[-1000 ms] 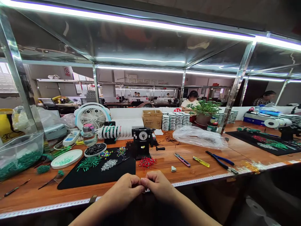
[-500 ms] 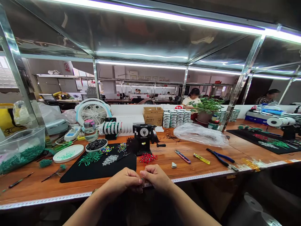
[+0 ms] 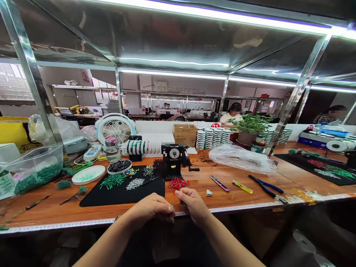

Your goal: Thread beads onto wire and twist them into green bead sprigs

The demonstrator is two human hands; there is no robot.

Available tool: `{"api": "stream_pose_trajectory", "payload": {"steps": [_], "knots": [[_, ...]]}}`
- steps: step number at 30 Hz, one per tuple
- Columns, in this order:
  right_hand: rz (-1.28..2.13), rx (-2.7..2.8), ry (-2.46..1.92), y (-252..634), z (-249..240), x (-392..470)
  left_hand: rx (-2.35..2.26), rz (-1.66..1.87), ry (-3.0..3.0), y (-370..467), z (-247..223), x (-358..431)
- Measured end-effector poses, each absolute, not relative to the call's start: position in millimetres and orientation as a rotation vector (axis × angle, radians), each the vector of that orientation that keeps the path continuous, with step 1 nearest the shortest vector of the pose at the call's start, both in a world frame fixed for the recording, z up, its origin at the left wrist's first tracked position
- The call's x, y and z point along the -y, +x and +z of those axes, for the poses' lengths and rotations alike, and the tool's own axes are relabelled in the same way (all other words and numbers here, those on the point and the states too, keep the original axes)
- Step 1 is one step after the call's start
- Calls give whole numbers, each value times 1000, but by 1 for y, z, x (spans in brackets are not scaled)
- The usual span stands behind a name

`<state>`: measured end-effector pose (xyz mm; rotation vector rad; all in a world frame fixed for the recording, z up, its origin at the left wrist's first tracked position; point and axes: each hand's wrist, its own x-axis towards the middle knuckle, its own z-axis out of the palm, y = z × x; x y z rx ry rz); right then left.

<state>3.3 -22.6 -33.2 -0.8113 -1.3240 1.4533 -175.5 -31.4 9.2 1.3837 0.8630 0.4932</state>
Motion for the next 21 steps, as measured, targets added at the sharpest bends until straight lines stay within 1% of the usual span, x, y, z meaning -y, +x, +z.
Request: {"api": "stream_pose_trajectory", "payload": {"steps": [6, 21], "knots": [[1571, 1145, -739, 4, -33, 24, -851, 509, 1349, -175, 12, 35], [1604, 931, -622, 8, -31, 21, -835, 509, 1357, -177, 16, 38]]}}
